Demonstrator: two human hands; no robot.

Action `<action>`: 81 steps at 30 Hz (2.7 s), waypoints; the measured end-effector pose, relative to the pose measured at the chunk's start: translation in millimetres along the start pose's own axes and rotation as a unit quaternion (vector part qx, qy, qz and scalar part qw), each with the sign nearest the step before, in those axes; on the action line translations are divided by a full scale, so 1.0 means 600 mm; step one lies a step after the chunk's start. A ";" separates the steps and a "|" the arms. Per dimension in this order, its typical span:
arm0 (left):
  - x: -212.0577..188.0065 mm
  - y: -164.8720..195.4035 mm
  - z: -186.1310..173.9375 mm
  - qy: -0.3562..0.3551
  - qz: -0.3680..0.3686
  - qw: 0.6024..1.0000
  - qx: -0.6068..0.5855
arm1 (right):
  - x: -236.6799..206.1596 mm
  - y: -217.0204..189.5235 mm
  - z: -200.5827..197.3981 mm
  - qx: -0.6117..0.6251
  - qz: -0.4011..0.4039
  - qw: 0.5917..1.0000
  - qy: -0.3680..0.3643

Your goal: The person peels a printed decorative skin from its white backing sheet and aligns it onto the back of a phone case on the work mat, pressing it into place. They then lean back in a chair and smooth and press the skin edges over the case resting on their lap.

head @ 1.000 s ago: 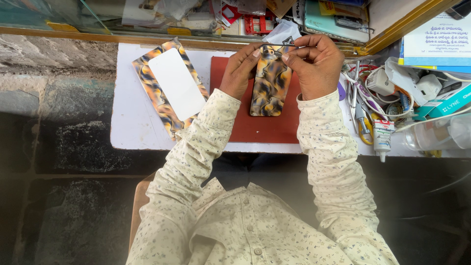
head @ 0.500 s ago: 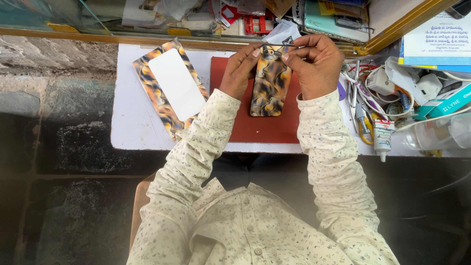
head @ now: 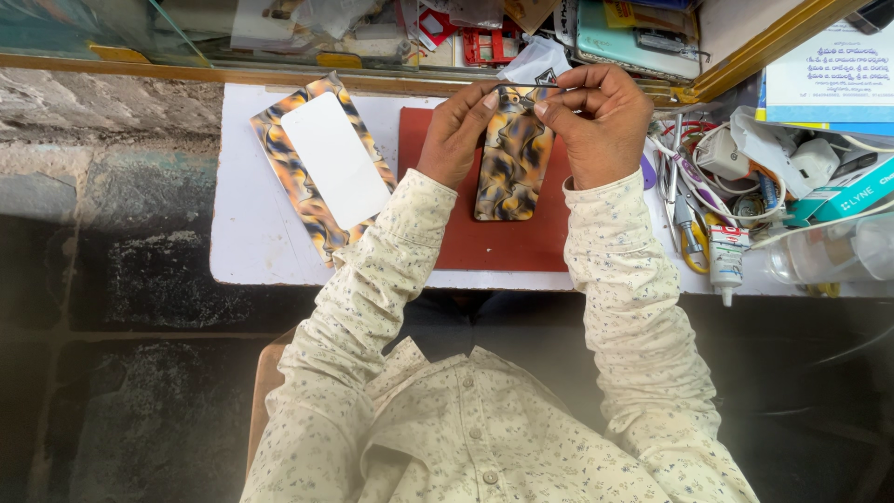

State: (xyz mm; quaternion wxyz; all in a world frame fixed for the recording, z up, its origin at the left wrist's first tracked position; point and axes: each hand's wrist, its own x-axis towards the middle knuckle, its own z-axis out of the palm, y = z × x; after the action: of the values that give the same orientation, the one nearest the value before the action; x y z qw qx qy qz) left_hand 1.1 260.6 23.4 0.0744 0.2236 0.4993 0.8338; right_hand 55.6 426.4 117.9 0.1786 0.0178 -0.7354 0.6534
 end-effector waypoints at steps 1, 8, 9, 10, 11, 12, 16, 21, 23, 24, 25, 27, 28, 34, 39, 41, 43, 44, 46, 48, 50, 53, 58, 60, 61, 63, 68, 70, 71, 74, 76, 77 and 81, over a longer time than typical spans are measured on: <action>0.000 -0.001 0.000 0.000 0.005 1.000 0.009 | 0.000 0.000 0.000 0.001 -0.003 1.000 -0.002; 0.000 -0.003 0.000 0.006 0.021 0.999 0.034 | 0.000 -0.001 0.001 0.004 -0.001 1.000 -0.002; 0.000 -0.003 0.000 0.005 0.020 0.999 0.030 | 0.000 -0.001 0.001 0.005 -0.001 1.000 -0.002; 0.000 -0.002 0.000 0.005 0.021 0.999 0.032 | 0.000 0.000 0.001 0.005 -0.002 1.000 -0.003; 0.000 -0.001 0.000 0.005 0.023 0.999 0.035 | 0.000 0.000 0.001 0.005 0.000 1.000 -0.002; 0.000 0.000 -0.001 0.005 0.024 0.999 0.037 | 0.001 -0.001 0.001 0.004 0.001 1.000 -0.001; 0.000 0.003 0.001 0.003 0.010 1.000 0.021 | 0.001 -0.001 0.000 -0.004 0.004 1.000 0.001; -0.003 0.005 0.003 0.000 -0.011 1.000 -0.029 | 0.001 0.001 -0.001 0.010 0.006 1.000 0.002; -0.003 0.005 0.004 0.001 -0.021 0.999 -0.045 | 0.001 0.002 -0.001 0.018 0.006 1.000 0.002; -0.003 0.005 0.004 0.002 -0.026 0.998 -0.054 | 0.002 0.003 -0.001 0.023 0.005 1.000 0.000; -0.003 0.005 0.003 0.001 -0.027 0.998 -0.054 | 0.003 0.003 -0.001 0.028 0.004 1.000 -0.002; -0.002 0.004 0.002 -0.001 -0.027 0.998 -0.054 | 0.003 0.003 -0.001 0.015 0.002 1.000 0.000; -0.002 0.004 0.002 0.000 -0.026 0.998 -0.052 | 0.002 0.003 -0.001 0.008 0.001 1.000 0.001; -0.002 -0.003 0.002 0.003 0.022 1.000 0.009 | 0.001 0.000 0.001 -0.014 0.001 1.000 0.000; -0.002 -0.002 0.006 0.019 0.017 0.999 0.030 | 0.001 -0.001 0.003 -0.002 0.005 1.000 -0.003; -0.003 0.001 0.007 0.018 0.021 0.999 0.033 | 0.000 -0.001 0.004 -0.001 0.006 1.000 -0.003; -0.003 0.004 0.009 0.020 0.029 0.998 0.050 | -0.001 -0.001 0.004 -0.008 0.007 1.000 -0.003; -0.004 0.006 0.010 0.024 0.035 0.997 0.064 | -0.001 -0.001 0.004 -0.005 0.006 1.000 -0.004; -0.005 0.009 0.013 0.032 0.041 0.995 0.085 | -0.001 0.000 0.006 0.001 0.005 1.000 -0.006; -0.007 0.011 0.014 0.041 0.043 0.993 0.098 | -0.002 0.000 0.007 -0.002 0.003 1.000 -0.007; -0.008 0.013 0.017 0.057 0.046 0.989 0.128 | -0.002 0.000 0.008 -0.002 0.002 1.000 -0.010; -0.009 0.015 0.019 0.070 0.048 0.985 0.149 | -0.002 -0.002 0.008 -0.002 0.003 1.000 -0.012; -0.009 0.015 0.019 0.075 0.056 0.983 0.156 | -0.003 -0.001 0.008 0.002 0.006 1.000 -0.011; -0.009 0.014 0.019 0.081 0.055 0.981 0.166 | -0.002 -0.001 0.008 0.003 0.006 1.000 -0.012; -0.009 0.014 0.019 0.082 0.058 0.980 0.171 | -0.002 0.000 0.008 0.003 0.005 1.000 -0.012; -0.009 0.014 0.019 0.085 0.064 0.978 0.182 | 0.000 0.001 0.007 0.010 0.004 1.000 -0.013; -0.008 0.017 0.018 0.081 0.059 0.981 0.167 | 0.002 0.003 0.006 0.014 0.010 1.000 -0.014; -0.008 0.018 0.019 0.076 0.067 0.983 0.155 | 0.003 0.005 0.005 0.024 0.010 1.000 -0.014; -0.008 0.018 0.019 0.071 0.072 0.984 0.144 | 0.003 0.006 0.004 0.031 0.009 0.999 -0.013; -0.006 0.018 0.017 0.069 0.065 0.989 0.112 | 0.003 0.012 0.002 0.050 0.008 0.999 -0.008; -0.005 0.016 0.016 0.070 0.050 0.993 0.083 | 0.005 0.017 0.000 0.063 0.009 0.998 -0.004; -0.005 0.015 0.015 0.071 0.041 0.994 0.065 | 0.005 0.019 -0.001 0.069 0.010 0.998 -0.002; -0.004 0.011 0.014 0.048 0.054 0.997 0.024 | 0.006 0.024 -0.005 0.092 0.010 0.996 0.002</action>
State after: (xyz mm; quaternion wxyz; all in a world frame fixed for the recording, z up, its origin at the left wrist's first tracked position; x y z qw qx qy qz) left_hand 7.7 263.5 31.7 -0.0005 0.2116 0.5090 0.8344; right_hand 49.2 432.1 105.2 0.1712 0.0261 -0.6718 0.7202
